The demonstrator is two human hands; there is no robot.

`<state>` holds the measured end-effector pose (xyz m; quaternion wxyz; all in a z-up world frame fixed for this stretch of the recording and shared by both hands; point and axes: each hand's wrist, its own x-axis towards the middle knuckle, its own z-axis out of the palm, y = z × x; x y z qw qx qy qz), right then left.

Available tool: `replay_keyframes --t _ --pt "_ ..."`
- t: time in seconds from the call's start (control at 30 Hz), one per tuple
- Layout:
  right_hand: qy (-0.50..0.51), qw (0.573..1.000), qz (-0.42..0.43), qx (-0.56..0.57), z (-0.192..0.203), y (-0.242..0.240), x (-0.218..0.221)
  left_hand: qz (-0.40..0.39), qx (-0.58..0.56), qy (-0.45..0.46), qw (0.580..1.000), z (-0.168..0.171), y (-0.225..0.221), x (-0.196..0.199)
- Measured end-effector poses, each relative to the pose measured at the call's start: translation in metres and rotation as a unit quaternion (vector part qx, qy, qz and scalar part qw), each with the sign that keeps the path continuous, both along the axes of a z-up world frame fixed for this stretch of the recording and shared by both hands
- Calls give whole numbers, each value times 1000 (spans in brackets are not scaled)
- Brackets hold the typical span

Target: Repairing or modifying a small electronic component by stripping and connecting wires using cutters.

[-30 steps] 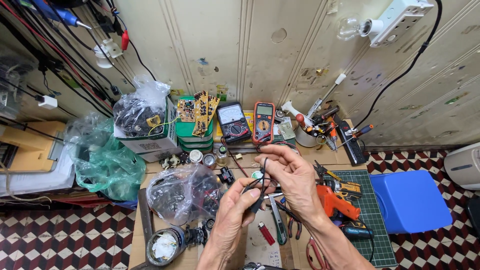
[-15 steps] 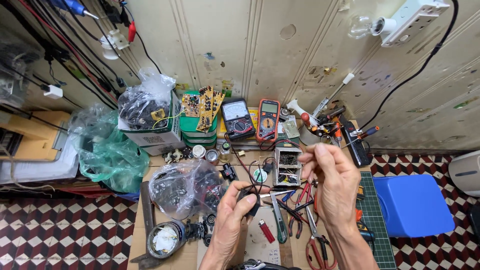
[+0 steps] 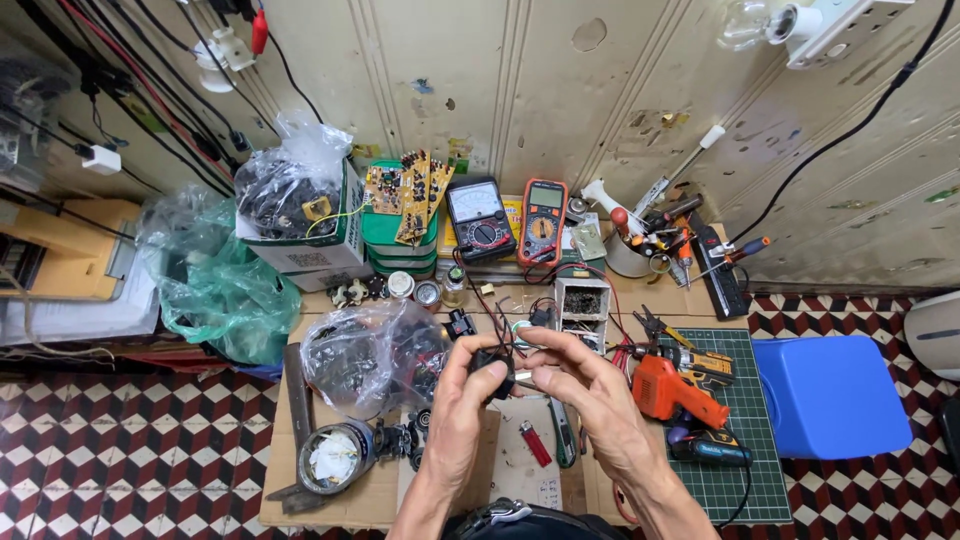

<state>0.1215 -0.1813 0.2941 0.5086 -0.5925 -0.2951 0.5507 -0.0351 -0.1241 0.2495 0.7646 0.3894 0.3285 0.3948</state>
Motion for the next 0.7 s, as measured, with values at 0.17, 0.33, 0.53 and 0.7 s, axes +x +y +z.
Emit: replay_keyframes --t 0.17,0.33,0.53,0.7 --pt "-84 996 14 30 -10 3 -11 10 -7 -9 1000 -6 -3 -1" --pt "-187 977 31 96 -16 13 -18 32 82 56 995 4 -4 1" --pt "-250 961 3 118 -27 18 -20 59 235 185 952 9 -4 5" --pt "-264 955 -93 100 -41 16 -21 36 123 266 955 24 -5 12"
